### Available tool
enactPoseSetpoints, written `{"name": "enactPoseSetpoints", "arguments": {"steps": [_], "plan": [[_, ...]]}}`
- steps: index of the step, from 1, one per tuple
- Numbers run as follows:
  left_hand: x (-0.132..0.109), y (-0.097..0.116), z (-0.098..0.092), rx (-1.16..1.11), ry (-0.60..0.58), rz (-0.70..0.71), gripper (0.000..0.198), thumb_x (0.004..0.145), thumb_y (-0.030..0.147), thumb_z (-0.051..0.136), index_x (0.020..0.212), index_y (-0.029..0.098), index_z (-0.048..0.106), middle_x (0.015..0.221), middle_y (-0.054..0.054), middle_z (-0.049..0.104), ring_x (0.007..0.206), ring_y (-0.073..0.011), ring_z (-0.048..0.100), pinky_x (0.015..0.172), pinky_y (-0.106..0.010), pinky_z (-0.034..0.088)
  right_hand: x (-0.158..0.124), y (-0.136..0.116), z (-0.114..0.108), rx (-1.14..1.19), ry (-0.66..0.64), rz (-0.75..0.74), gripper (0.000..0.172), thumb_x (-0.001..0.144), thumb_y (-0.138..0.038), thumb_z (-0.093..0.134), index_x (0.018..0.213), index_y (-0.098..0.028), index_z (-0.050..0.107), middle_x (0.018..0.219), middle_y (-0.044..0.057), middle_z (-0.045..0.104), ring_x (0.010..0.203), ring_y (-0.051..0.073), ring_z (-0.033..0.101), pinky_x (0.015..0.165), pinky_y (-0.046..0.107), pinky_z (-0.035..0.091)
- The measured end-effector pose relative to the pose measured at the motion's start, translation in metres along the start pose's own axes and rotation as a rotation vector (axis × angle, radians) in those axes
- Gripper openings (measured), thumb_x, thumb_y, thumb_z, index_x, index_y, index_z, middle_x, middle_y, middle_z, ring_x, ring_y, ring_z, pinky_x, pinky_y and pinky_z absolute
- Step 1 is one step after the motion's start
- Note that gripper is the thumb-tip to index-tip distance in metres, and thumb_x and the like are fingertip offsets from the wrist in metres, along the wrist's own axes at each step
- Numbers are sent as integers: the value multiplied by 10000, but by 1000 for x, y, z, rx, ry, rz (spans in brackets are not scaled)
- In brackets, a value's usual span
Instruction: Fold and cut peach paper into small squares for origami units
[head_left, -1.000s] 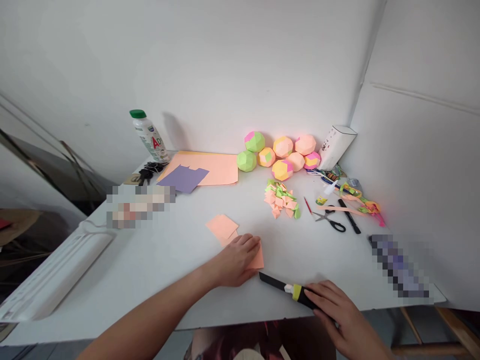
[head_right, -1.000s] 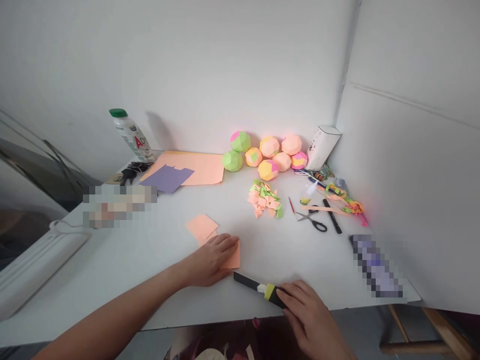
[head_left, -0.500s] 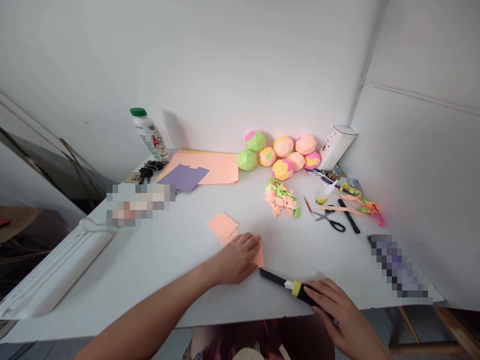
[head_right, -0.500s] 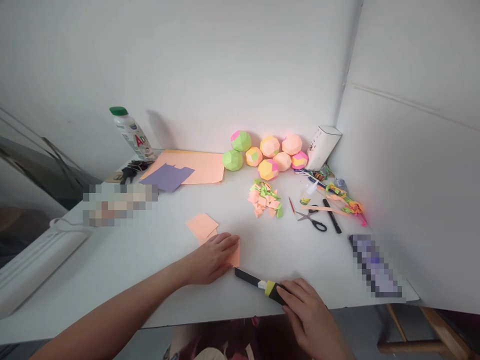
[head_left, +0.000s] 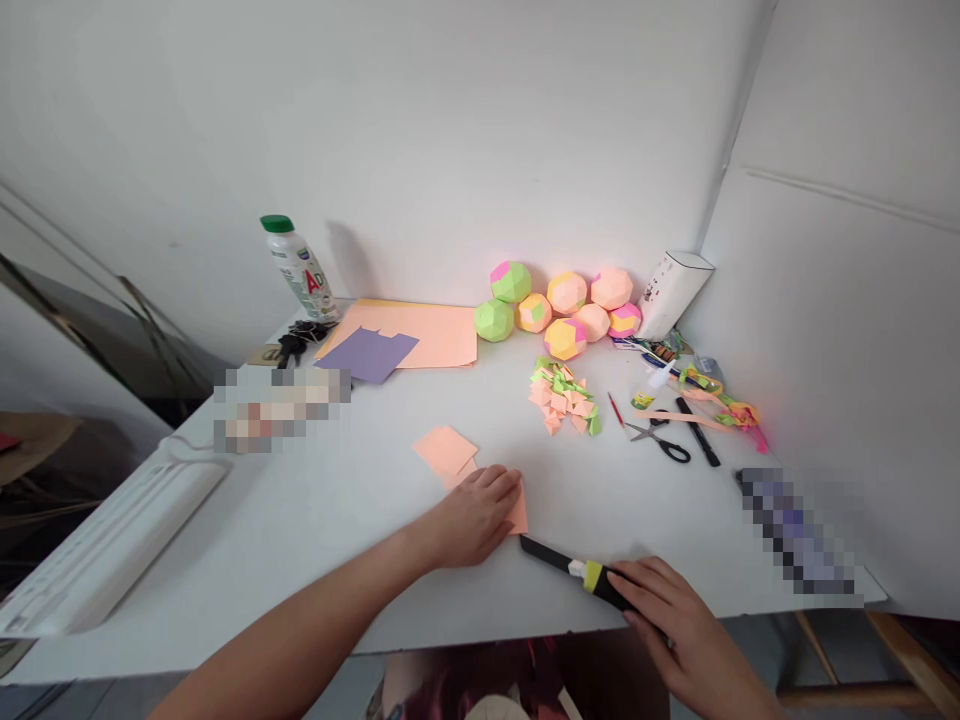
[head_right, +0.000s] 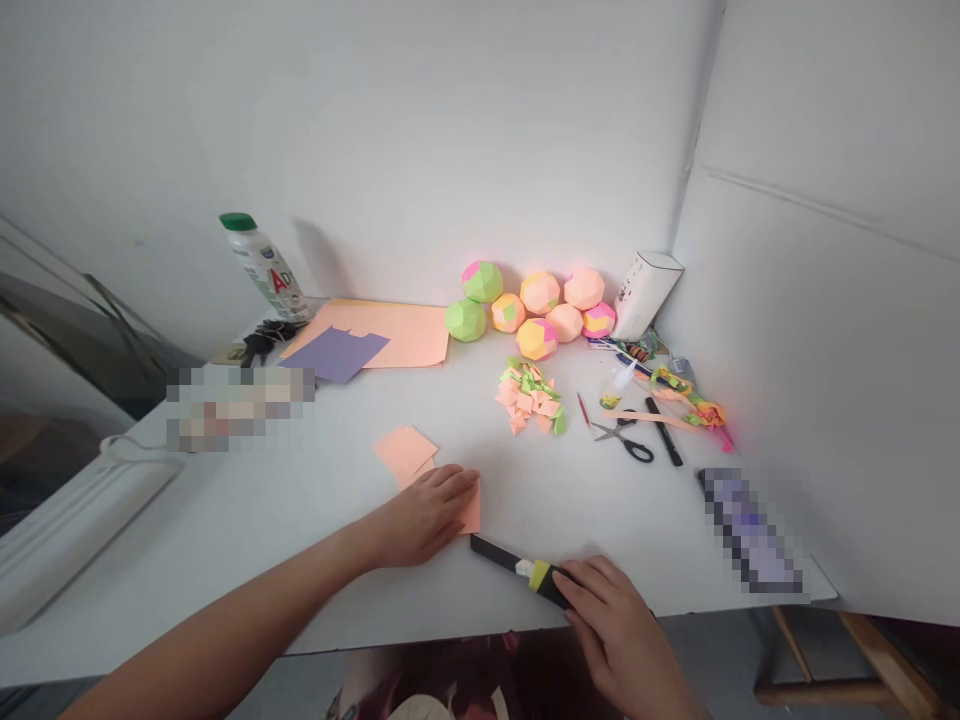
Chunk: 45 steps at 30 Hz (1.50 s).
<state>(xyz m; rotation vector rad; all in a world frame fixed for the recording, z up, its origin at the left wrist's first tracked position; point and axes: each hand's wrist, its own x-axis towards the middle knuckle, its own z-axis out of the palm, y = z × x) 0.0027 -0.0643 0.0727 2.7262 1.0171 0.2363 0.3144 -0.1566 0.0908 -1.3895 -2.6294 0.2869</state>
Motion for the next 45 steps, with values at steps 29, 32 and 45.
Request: {"name": "enactPoseSetpoints", "arguments": {"steps": [29, 32, 45], "plan": [[-5, 13, 35, 46, 23, 11, 1110, 766, 855, 231, 1460, -11, 215, 1517, -272, 158, 1419, -388, 114, 1130, -509, 145, 17, -54, 2, -160, 114, -136, 323, 832, -106, 433, 1074, -148, 642, 955, 117, 673, 849, 219, 621, 718, 330, 568], [-5, 14, 35, 31, 14, 13, 1130, 751, 865, 243, 1454, -19, 224, 1517, -283, 135, 1422, -391, 85, 1132, -514, 121, 22, -59, 2, -177, 94, -114, 326, 804, -87, 458, 1068, -137, 643, 935, 116, 670, 840, 227, 616, 711, 335, 566], [-5, 15, 33, 10, 2, 16, 1160, 725, 881, 275, 1456, -17, 213, 1514, -291, 132, 1419, -405, 76, 1125, -539, 132, 18, -58, 5, -242, 122, -121, 300, 809, -63, 458, 1042, -123, 638, 885, 119, 660, 813, 225, 622, 682, 320, 560]]}}
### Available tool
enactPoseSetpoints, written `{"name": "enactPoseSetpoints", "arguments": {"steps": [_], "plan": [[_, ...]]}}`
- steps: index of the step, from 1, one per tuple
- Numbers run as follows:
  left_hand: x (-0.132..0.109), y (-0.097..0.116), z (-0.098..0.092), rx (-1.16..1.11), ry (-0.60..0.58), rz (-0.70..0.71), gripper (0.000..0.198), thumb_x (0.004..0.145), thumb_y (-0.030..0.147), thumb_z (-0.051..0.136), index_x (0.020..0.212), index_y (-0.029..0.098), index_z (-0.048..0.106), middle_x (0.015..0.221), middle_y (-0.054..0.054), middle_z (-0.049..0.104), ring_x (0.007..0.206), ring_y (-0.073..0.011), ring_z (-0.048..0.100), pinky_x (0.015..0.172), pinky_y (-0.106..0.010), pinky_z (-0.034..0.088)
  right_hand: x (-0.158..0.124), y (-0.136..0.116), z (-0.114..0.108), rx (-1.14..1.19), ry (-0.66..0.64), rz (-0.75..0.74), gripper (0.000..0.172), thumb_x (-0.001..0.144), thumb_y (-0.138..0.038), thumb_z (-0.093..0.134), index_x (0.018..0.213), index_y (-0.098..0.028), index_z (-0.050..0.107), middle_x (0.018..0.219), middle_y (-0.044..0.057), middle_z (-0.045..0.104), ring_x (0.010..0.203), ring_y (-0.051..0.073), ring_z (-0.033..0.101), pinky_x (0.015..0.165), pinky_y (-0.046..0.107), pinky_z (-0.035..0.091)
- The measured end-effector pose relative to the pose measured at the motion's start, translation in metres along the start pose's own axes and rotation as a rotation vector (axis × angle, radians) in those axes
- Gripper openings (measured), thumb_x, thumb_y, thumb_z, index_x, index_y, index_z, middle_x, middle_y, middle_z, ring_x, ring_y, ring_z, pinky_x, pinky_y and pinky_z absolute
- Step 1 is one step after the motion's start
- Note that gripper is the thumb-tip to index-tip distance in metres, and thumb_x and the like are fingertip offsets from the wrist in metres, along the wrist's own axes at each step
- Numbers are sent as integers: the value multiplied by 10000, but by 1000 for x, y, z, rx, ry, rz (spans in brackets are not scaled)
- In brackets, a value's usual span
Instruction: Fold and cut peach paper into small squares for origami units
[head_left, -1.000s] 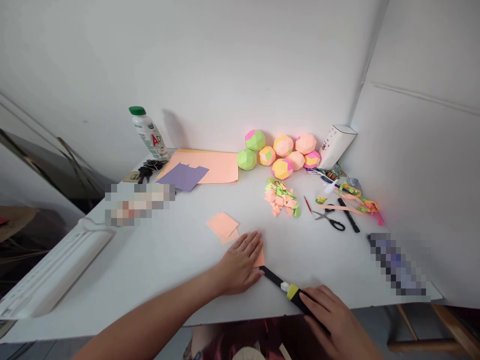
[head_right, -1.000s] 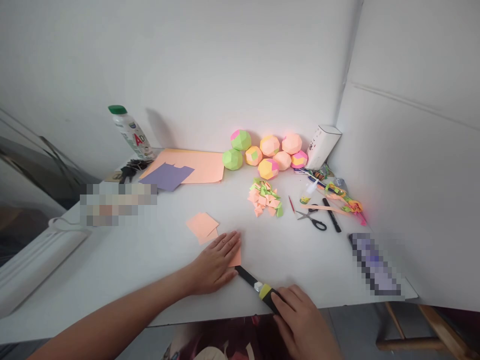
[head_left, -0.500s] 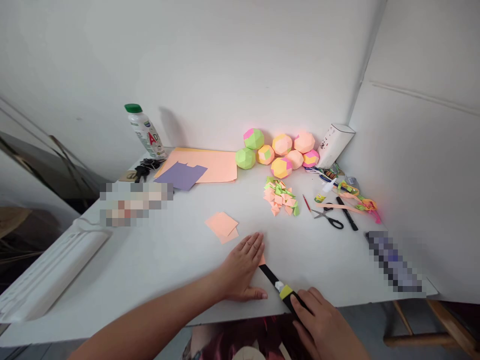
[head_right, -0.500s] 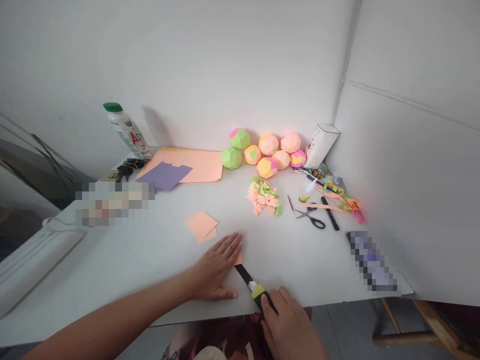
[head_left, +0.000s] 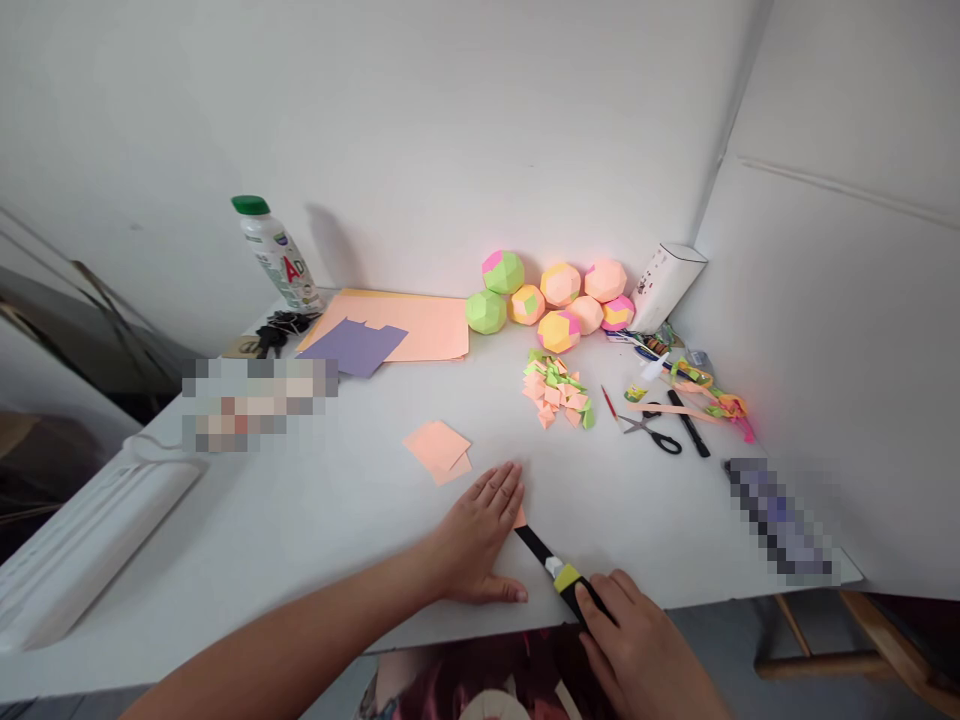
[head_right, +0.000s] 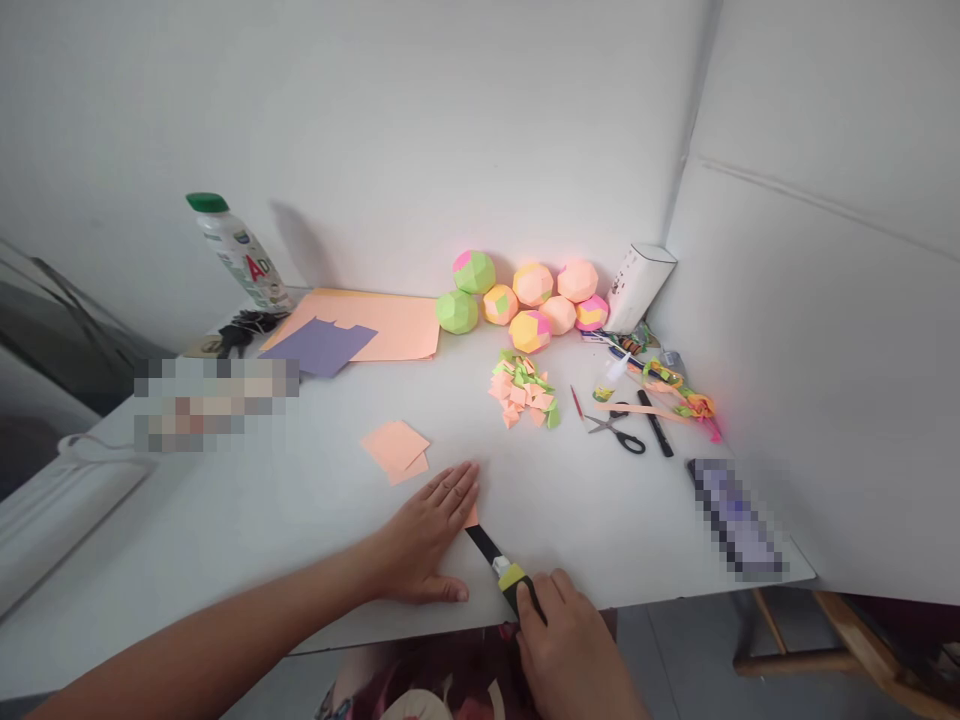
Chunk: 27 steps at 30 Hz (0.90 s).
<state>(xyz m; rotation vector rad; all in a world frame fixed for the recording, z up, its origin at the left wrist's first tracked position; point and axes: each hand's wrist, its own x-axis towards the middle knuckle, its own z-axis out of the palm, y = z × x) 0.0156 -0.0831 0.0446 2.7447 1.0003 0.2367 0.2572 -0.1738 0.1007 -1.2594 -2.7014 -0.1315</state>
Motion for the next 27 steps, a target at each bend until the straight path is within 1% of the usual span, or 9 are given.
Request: {"name": "enactPoseSetpoints", "arguments": {"steps": [5, 11, 14, 19, 23, 27], "plan": [[-1, -1, 1, 1, 5, 5, 1171, 721, 879, 300, 1460, -24, 197, 1519, -286, 112, 1422, -396, 67, 1140, -510, 101, 3, 0, 1, -10, 16, 14, 310, 835, -67, 419, 1045, -129, 638, 917, 125, 661, 827, 225, 619, 684, 325, 557], [-1, -2, 2, -13, -16, 10, 1183, 721, 886, 263, 1459, -35, 192, 1521, -285, 68, 1425, -391, 28, 1146, -504, 66, 13, -1, 3, -21, 11, 13, 322, 779, -16, 465, 1029, -84, 656, 891, 136, 648, 821, 235, 602, 708, 354, 560], [-1, -2, 2, -16, -13, 7, 1190, 715, 889, 267, 1459, -37, 194, 1523, -281, 75, 1426, -387, 29, 1149, -492, 58, 18, -1, 3, -13, 1, 22, 329, 770, -17, 484, 1043, -79, 656, 887, 137, 643, 828, 239, 590, 718, 361, 559], [-1, -2, 2, -16, -3, 8, 1186, 713, 890, 271, 1463, -25, 190, 1527, -271, 90, 1426, -389, 39, 1144, -496, 73, 23, 2, 4, -9, -19, 23, 334, 782, -21, 471, 1055, -77, 655, 881, 140, 635, 834, 238, 578, 702, 354, 553], [-1, -2, 3, -12, 11, 11, 1181, 719, 880, 299, 1464, -28, 176, 1524, -279, 105, 1422, -402, 54, 1136, -516, 94, 28, 6, 4, -4, -43, 28, 332, 794, -24, 458, 1056, -74, 656, 890, 144, 632, 855, 243, 575, 738, 379, 547], [-1, -1, 3, -5, 23, 11, 1187, 717, 875, 321, 1466, -32, 160, 1521, -284, 116, 1420, -405, 64, 1137, -518, 104, 25, 7, 6, 0, -50, 40, 330, 823, -46, 452, 1085, -100, 646, 909, 136, 636, 874, 233, 573, 759, 364, 534]]}}
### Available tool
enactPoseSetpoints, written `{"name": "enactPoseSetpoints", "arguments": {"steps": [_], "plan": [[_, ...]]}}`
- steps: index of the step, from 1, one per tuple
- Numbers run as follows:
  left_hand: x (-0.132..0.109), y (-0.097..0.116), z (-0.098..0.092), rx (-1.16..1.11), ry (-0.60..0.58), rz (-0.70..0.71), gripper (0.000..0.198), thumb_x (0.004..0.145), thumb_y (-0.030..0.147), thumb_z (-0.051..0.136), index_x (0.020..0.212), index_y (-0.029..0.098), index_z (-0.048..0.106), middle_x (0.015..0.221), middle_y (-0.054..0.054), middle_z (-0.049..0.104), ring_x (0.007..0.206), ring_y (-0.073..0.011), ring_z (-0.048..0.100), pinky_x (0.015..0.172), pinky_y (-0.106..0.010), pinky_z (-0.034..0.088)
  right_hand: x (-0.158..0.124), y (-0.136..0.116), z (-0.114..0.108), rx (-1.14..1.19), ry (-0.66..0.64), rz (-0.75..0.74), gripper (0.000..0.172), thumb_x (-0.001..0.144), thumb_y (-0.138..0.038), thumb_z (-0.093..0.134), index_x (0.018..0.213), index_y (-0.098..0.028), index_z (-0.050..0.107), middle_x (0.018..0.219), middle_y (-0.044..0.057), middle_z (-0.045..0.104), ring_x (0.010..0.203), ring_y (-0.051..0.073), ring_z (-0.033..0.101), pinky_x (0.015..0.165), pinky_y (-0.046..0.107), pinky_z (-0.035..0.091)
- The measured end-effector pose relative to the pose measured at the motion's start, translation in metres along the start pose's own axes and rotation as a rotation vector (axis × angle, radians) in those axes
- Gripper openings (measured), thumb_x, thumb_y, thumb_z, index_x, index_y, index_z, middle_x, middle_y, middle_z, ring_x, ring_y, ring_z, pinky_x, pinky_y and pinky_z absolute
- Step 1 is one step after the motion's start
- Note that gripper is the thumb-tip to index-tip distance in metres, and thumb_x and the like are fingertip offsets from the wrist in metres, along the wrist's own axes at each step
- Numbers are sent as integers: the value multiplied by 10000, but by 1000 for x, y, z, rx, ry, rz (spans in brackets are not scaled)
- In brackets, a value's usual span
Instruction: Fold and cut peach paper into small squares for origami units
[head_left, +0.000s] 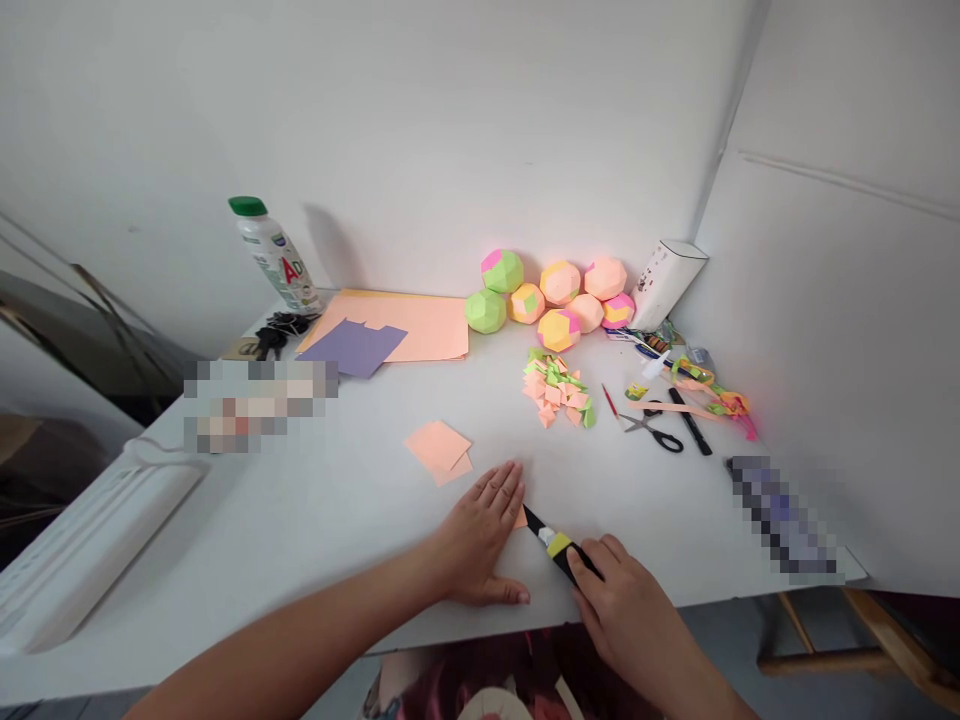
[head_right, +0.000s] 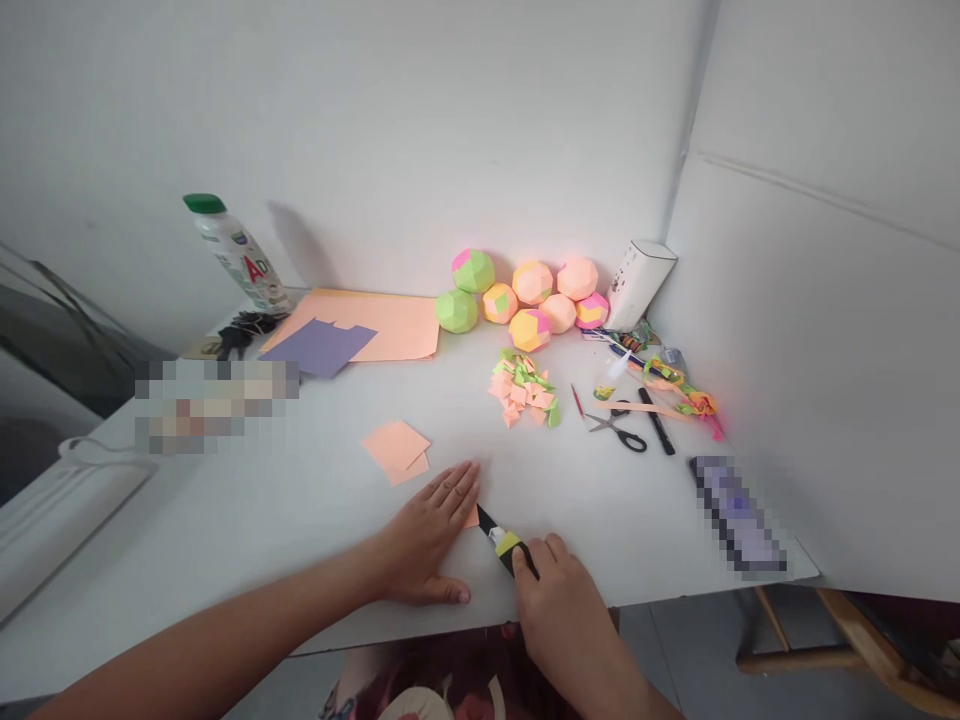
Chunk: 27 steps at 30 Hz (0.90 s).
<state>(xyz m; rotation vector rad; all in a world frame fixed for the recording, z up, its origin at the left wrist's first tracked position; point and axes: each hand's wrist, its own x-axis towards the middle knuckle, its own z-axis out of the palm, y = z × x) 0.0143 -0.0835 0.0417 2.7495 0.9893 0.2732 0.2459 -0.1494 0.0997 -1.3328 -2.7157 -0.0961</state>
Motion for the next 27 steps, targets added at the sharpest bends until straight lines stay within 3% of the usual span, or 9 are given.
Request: {"name": "enactPoseSetpoints", "arguments": {"steps": [7, 13, 18, 27], "plan": [[1, 0, 0, -18, -49, -6, 1191, 721, 880, 285, 1465, -40, 150, 1519, -289, 62, 1423, -395, 13, 1142, -507, 74, 0, 1, 0, 11, 0, 13, 311, 813, -56, 496, 1084, -105, 641, 905, 126, 631, 869, 231, 566, 746, 346, 526], [-1, -1, 3, -13, -20, -7, 1186, 721, 875, 308, 1488, -1, 80, 1531, -259, 42, 1420, -408, 34, 1138, -527, 103, 8, 1, 2, -14, 11, 21, 337, 793, -27, 481, 1080, -81, 650, 921, 140, 632, 862, 238, 558, 720, 348, 535], [-1, -1, 3, -15, -22, -2, 1185, 727, 875, 292, 1469, -37, 145, 1526, -274, 26, 1424, -392, -2, 1150, -498, 61, 17, 2, 6, -15, 18, 24, 313, 806, -43, 503, 1076, -77, 658, 892, 138, 631, 847, 236, 558, 730, 354, 536], [-1, -1, 1, -16, -27, -4, 1181, 732, 868, 297, 1472, -37, 126, 1528, -273, 23, 1424, -395, 13, 1151, -492, 64, 27, 7, 10, -40, 17, 41, 288, 816, -58, 537, 1079, -74, 654, 887, 138, 628, 863, 231, 561, 756, 349, 533]]}}
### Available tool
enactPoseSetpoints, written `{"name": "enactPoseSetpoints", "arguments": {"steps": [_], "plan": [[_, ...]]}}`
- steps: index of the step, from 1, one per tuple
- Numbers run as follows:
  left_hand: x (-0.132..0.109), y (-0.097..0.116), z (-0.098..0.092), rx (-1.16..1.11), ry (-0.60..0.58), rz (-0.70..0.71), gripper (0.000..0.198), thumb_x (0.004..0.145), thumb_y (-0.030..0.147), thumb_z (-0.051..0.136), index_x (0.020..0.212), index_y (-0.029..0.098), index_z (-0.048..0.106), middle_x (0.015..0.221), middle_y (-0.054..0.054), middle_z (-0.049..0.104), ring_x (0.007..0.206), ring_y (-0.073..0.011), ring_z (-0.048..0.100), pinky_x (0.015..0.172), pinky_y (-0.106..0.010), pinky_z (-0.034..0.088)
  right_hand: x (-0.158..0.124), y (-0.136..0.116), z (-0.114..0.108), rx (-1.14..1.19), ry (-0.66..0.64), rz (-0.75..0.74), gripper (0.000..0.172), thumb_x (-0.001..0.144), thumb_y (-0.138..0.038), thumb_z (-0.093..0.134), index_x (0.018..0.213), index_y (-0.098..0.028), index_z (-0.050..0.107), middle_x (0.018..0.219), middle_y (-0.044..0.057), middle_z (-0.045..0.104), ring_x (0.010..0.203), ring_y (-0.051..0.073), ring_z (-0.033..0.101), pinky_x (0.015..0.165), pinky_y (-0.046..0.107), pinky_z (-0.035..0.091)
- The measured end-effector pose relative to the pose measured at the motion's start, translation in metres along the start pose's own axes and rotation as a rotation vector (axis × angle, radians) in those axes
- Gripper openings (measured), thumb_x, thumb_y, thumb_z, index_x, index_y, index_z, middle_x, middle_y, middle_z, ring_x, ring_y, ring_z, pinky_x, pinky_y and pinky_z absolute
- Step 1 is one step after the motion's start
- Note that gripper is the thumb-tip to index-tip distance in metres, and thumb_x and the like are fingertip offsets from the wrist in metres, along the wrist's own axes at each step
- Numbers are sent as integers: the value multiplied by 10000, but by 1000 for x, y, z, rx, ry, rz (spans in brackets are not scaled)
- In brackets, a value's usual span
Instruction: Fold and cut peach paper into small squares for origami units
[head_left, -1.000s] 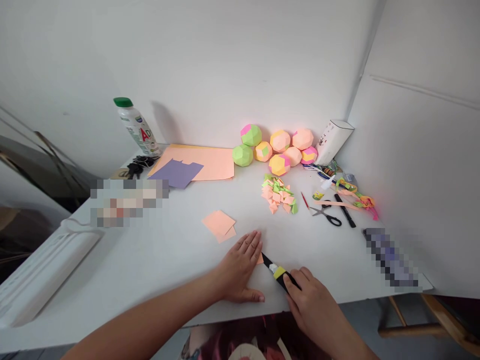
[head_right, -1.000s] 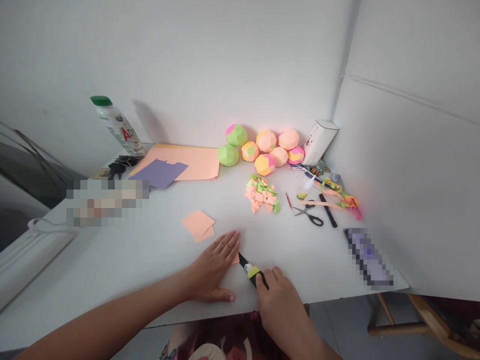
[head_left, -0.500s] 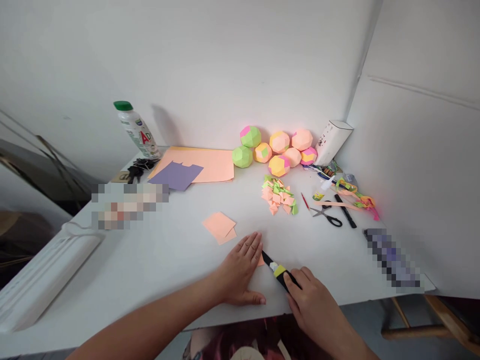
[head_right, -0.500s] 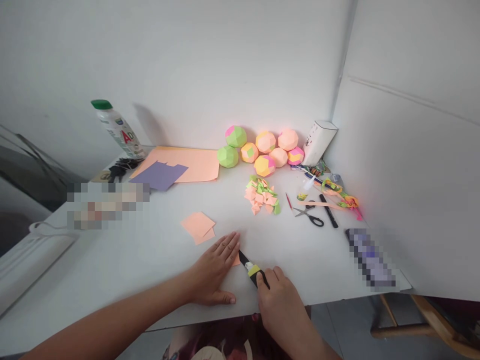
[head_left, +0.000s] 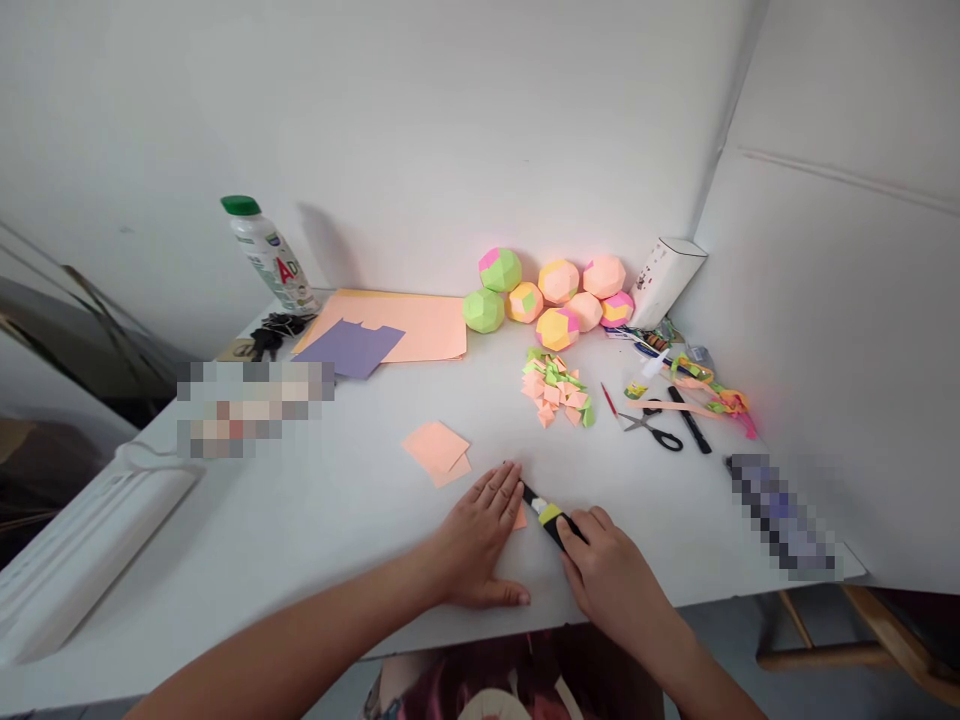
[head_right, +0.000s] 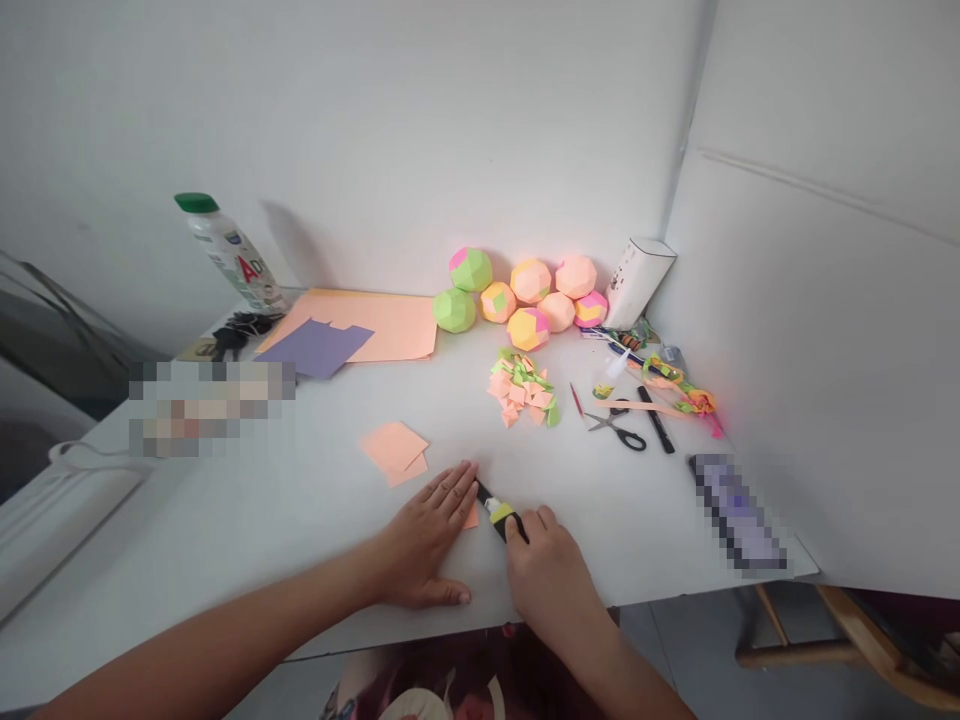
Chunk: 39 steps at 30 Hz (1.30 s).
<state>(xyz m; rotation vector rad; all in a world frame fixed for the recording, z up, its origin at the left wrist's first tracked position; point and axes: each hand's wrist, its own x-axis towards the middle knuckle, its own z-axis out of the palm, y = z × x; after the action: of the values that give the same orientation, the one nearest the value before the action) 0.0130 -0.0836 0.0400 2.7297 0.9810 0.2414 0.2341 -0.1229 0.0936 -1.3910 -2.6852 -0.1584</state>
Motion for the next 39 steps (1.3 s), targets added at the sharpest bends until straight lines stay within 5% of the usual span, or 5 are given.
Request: {"name": "enactPoseSetpoints", "arguments": {"steps": [8, 18, 26, 32, 39], "plan": [[4, 1, -3, -44, -16, -39, 1098, 785, 812, 336, 1454, -45, 179, 1521, -292, 97, 1424, -393, 45, 1143, -517, 119, -1, 16, -2, 158, 35, 60, 294, 853, -97, 499, 1107, -110, 646, 1001, 137, 653, 923, 231, 595, 800, 380, 559], [1, -6, -41, -51, -1, 25, 485, 680, 193, 566, 1164, 180, 540, 1416, -127, 412, 1245, -330, 409, 999, -467, 384, -56, 56, 19, 384, 232, 346, 332, 927, -360, 479, 1154, -184, 644, 1121, 108, 664, 1056, 236, 613, 866, 400, 556], [8, 1, -37, 60, -25, -198, 259, 865, 327, 456, 992, 130, 565, 871, -119, 561, 741, -262, 569, 665, -418, 486, -66, 55, 15, 448, 208, 379, 329, 915, -386, 497, 1136, -204, 659, 1123, 103, 672, 1052, 235, 626, 878, 402, 554], [8, -4, -37, 4, 53, 83, 507, 780, 152, 447, 1287, 145, 455, 1387, -141, 435, 1296, -308, 374, 1026, -459, 366, -69, 52, 12, 457, 200, 325, 320, 909, -371, 509, 1138, -211, 665, 1117, 101, 676, 1044, 232, 634, 873, 386, 560], [8, -3, -31, -36, 87, -40, 209, 829, 212, 504, 1013, 139, 569, 1126, -148, 561, 1023, -298, 529, 867, -462, 482, -77, 44, -4, 442, 68, 209, 325, 913, -311, 513, 1210, -257, 633, 1189, 82, 650, 1115, 226, 601, 936, 379, 528]]}}
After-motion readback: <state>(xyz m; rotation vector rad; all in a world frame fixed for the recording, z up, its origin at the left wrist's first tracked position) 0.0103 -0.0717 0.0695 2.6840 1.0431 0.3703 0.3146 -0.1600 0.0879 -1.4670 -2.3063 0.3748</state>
